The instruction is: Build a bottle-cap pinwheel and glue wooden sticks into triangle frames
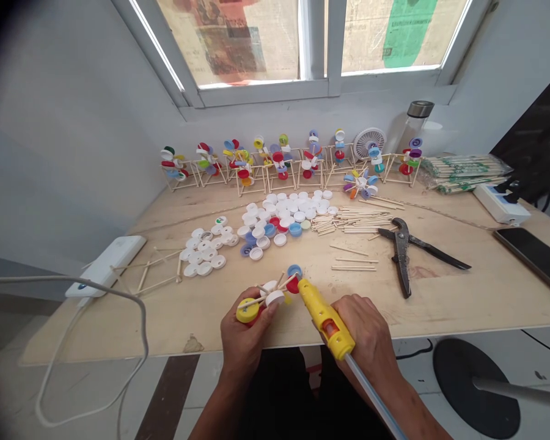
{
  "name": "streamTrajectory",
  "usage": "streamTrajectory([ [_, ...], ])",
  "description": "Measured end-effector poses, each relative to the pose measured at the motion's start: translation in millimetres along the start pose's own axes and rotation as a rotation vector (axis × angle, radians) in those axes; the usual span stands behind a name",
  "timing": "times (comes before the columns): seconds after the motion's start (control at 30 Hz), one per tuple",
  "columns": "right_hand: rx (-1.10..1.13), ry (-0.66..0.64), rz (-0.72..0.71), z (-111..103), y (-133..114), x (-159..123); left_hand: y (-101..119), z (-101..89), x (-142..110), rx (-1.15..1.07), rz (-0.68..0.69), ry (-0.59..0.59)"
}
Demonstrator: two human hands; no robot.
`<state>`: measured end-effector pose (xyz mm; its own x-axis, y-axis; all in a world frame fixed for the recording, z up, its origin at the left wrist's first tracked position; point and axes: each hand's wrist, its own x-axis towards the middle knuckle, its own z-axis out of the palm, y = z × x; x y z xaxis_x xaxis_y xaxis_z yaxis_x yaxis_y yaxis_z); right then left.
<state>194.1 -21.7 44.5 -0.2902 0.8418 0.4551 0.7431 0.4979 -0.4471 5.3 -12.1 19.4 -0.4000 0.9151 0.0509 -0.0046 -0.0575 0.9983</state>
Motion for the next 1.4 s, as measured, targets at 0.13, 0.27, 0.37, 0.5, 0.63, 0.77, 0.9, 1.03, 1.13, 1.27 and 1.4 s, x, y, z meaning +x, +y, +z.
streamTrajectory([
  [0.13,-0.002,0.005,-0.001,-1,-1,0,1,-1.3,0,0.031,0.005,-0.014],
  [0.27,0.003,0.0,0.006,-1,-2,0,0,-2.1,0,0.04,0.011,-0.014],
  [0.37,-0.006,-0.011,0.003,0,-1,-2,-1,-1.9,0,0.032,0.012,-0.012],
  [0.5,-0.007,-0.015,0.012,-1,0,-3,-2,-1.6,1,0.019,0.015,-0.015],
  [0.63,0.014,0.035,0.016,-11,6,-3,-2,-1.5,1,0.013,0.008,-0.012],
  [0.77,-0.093,0.101,-0.022,-29,34,-2,-5,-2.6,1,0.01,-0.011,-0.002],
  [0.9,-0.304,0.136,-0.132,-50,89,-4,-9,-4.1,1,0.037,-0.037,0.015],
  [1.03,-0.505,0.053,-0.125,-67,139,-10,-11,-4.8,2,0.054,-0.032,0.017],
  [1.13,-0.614,-0.005,-0.057,-75,160,-12,-12,-4.8,2,0.07,-0.029,0.007],
  [1.27,-0.633,-0.087,-0.04,-79,175,-10,-12,-4.0,2,0.052,-0.035,0.022],
  [1.4,-0.604,-0.2,-0.126,-82,182,-6,-13,-3.7,2,0.04,-0.033,0.014],
])
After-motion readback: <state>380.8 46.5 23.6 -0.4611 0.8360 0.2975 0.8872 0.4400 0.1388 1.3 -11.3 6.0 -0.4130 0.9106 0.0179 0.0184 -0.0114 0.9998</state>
